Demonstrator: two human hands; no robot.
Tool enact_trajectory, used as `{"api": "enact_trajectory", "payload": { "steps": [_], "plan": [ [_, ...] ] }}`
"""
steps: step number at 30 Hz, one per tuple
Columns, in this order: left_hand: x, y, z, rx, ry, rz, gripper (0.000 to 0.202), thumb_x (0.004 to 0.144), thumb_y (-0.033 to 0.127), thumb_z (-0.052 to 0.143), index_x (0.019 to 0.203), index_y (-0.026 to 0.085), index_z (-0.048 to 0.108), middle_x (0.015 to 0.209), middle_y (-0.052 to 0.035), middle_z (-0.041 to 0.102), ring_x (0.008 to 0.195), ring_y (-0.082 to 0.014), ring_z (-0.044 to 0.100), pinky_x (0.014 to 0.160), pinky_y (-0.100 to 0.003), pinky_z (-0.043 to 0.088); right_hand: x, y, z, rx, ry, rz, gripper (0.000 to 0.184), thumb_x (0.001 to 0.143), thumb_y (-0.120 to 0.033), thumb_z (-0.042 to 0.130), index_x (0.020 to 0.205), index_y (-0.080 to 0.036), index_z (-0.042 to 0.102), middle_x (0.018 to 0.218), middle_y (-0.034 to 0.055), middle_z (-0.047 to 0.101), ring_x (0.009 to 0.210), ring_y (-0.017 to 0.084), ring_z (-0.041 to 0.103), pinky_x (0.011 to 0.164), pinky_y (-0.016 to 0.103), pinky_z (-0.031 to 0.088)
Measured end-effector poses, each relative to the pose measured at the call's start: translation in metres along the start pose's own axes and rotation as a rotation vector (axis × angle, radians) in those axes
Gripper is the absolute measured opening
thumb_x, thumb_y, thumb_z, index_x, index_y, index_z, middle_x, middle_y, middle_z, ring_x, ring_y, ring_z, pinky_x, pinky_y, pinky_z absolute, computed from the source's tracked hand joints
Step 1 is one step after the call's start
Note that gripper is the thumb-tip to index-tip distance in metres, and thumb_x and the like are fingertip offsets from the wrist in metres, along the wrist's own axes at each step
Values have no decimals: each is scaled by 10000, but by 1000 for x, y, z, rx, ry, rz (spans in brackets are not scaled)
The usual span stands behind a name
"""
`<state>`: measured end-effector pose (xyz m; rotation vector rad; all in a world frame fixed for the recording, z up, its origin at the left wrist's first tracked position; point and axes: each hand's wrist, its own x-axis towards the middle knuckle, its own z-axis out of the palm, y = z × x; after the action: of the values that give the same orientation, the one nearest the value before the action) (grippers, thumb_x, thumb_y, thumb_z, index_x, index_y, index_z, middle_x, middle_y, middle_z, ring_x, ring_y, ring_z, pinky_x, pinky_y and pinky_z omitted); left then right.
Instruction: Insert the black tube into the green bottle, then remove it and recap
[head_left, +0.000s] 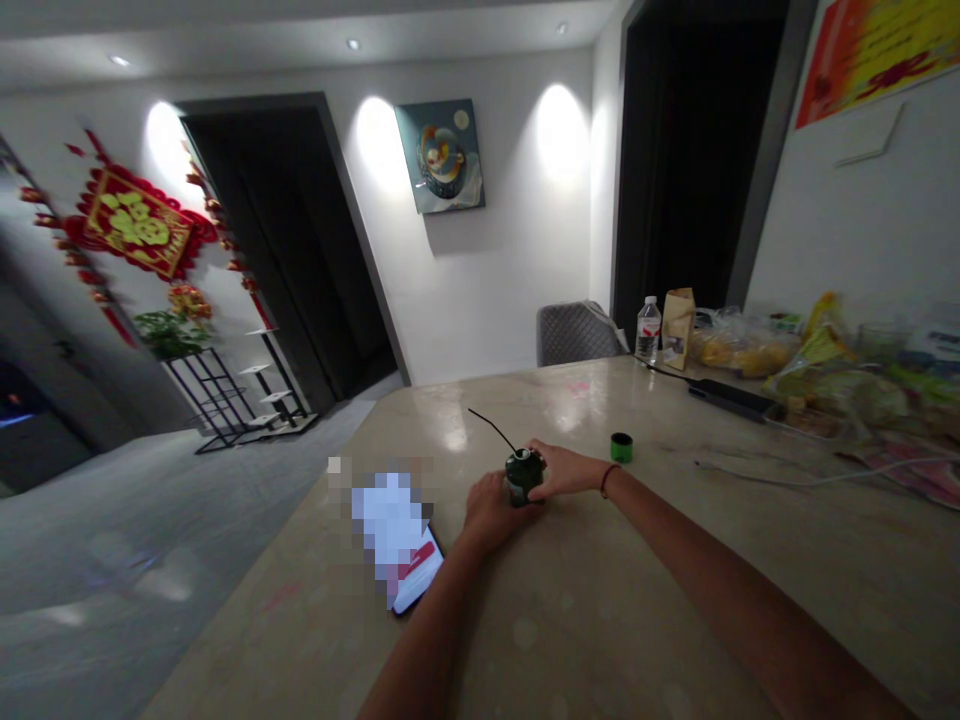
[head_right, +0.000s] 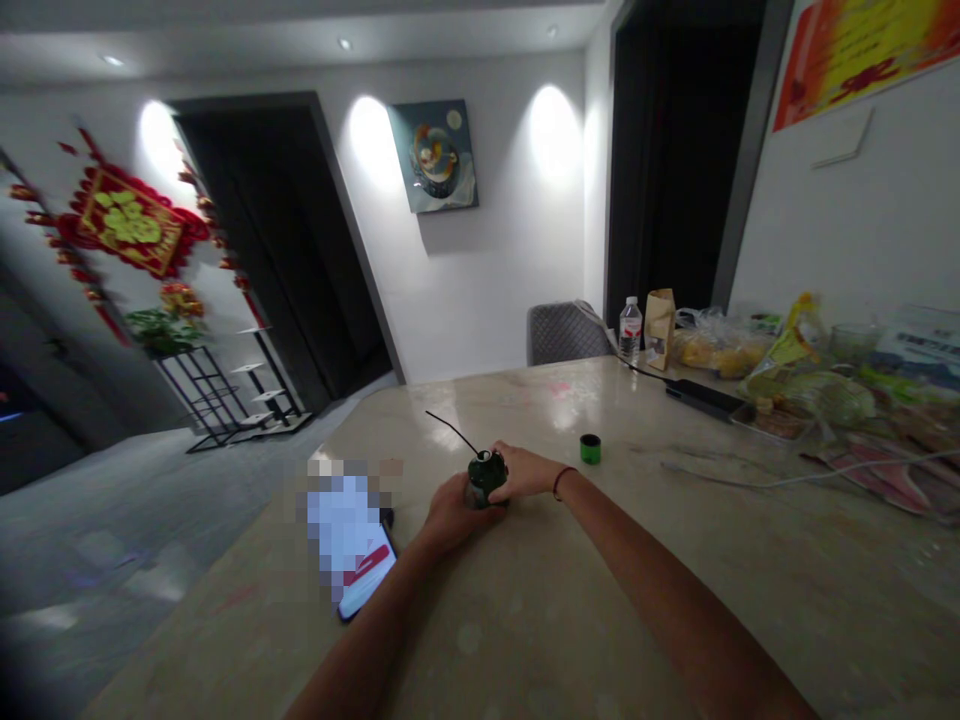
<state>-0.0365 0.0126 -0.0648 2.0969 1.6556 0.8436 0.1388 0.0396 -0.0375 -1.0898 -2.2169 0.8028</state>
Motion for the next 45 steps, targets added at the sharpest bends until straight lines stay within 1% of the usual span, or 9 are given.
{"api": "enact_trajectory", "payload": {
  "steps": [3, 7, 13, 18, 22, 27, 34, 39, 45],
  "plan": [
    [1, -4, 3, 84, 51, 62, 586, 517, 550, 644, 987, 210, 560, 966, -71, 603, 909, -246, 538, 788, -322, 370, 3, 8, 8, 108, -12, 40, 651, 495, -286, 726, 1065, -148, 443, 966, 64, 583, 825, 177, 569, 718, 292, 449],
    [0, -2, 9, 143, 133, -11, 537, 573, 531, 609, 989, 197, 549, 964, -85, 605, 912, -238, 539, 794, -310, 360, 8, 23, 19, 244, -4, 80, 617, 510, -273, 718, 1051, -148, 450, 989, 72, 585, 849, 186, 574, 725, 308, 463],
    [-2, 5, 12, 261, 99, -24, 343, 671, 443, 533, 883, 176, 565, 912, -80, 608, 898, -229, 536, 796, -314, 347, 11, 34, 30, 394, 60, 41, 547, 539, -275, 711, 1023, -158, 485, 1008, 58, 599, 900, 186, 577, 824, 342, 443],
    [-4, 3, 15, 280, 110, 10, 397, 702, 452, 498, 983, 177, 554, 1047, -93, 572, 997, -236, 496, 866, -331, 320, 15, 41, 38, 359, 163, 86, 559, 543, -297, 715, 1037, -159, 493, 993, 61, 610, 860, 183, 593, 773, 328, 467],
    [-5, 0, 20, 300, 96, -10, 461, 706, 444, 496, 1082, 177, 522, 1156, -101, 522, 1082, -243, 443, 940, -339, 266, 20, 50, 42, 363, 232, 97, 538, 552, -290, 710, 1027, -162, 492, 999, 62, 609, 831, 175, 602, 750, 323, 476],
    [-7, 2, 22, 297, 63, -25, 515, 719, 448, 480, 1140, 153, 495, 1210, -129, 479, 1126, -274, 399, 972, -387, 235, 26, 58, 37, 332, 262, 91, 517, 567, -305, 703, 1018, -149, 502, 1010, 72, 607, 870, 183, 591, 797, 341, 460],
    [-9, 3, 22, 291, 33, -15, 463, 739, 435, 465, 1108, 160, 518, 1216, -140, 467, 1146, -287, 376, 986, -444, 203, 44, 69, 27, 359, 265, 144, 512, 565, -267, 703, 1019, -135, 507, 1010, 80, 614, 900, 191, 586, 817, 352, 453],
    [-9, 2, 23, 310, 30, -16, 472, 746, 444, 453, 1121, 163, 509, 1235, -133, 455, 1156, -286, 366, 991, -447, 200, 60, 80, 22, 341, 291, 206, 464, 561, -258, 705, 972, -134, 529, 974, 75, 632, 882, 191, 595, 809, 356, 457],
    [-10, 2, 24, 326, 8, -37, 482, 750, 458, 445, 1136, 173, 493, 1264, -115, 430, 1169, -275, 353, 1004, -436, 192, 72, 85, 11, 240, 296, 253, 422, 559, -263, 703, 933, -130, 558, 944, 74, 644, 868, 186, 602, 795, 321, 461]
  ]
}}
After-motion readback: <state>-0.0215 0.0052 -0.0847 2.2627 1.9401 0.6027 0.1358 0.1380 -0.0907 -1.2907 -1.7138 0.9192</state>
